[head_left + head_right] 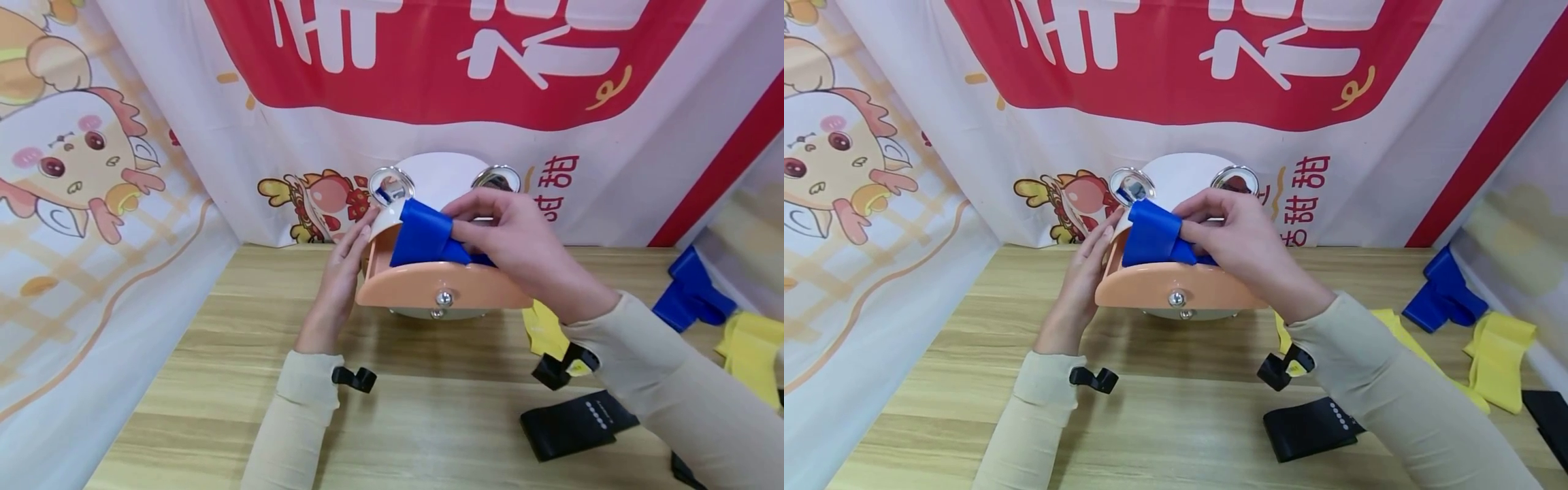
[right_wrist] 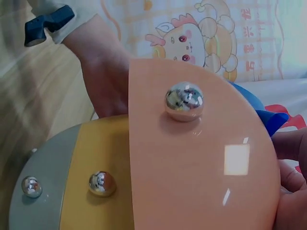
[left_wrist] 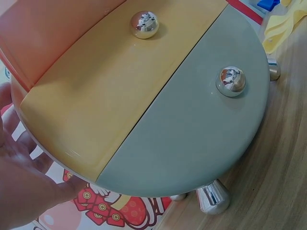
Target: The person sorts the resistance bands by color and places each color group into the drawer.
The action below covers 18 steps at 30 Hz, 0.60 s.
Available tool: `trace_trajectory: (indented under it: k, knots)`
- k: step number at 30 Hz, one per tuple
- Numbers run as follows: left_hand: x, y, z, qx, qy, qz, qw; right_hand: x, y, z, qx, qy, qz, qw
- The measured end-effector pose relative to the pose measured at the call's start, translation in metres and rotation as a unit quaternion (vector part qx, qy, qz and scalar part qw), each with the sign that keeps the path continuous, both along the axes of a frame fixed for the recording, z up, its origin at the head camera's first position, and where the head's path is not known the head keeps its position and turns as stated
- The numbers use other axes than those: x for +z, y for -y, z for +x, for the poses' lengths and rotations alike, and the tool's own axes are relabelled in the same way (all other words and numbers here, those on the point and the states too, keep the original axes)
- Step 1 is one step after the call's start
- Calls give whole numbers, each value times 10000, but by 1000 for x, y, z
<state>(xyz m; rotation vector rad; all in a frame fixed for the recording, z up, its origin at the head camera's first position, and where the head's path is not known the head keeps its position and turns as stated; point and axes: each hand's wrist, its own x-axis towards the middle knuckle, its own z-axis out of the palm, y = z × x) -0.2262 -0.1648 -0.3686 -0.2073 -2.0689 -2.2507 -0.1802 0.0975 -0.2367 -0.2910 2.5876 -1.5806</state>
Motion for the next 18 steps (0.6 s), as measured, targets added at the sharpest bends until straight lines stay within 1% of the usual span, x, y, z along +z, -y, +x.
trace_trajectory:
  k: [3,7,11,15,18]
  knots:
    - [-2,0,0,5,11,39,10000,0,1,-4,-86,-39,38,9999]
    - [-3,0,-2,-16,-52,149,9999,2,3,-8,-188,-55,-239,9995]
    - [-4,1,-3,-31,-33,153,9999,2,7,-9,-112,9,-344,9993]
    - [-4,1,-3,-36,7,71,10000,2,8,-9,36,166,-32,9999]
    - [-3,1,-2,-24,-23,55,10000,1,6,-9,164,128,347,9992]
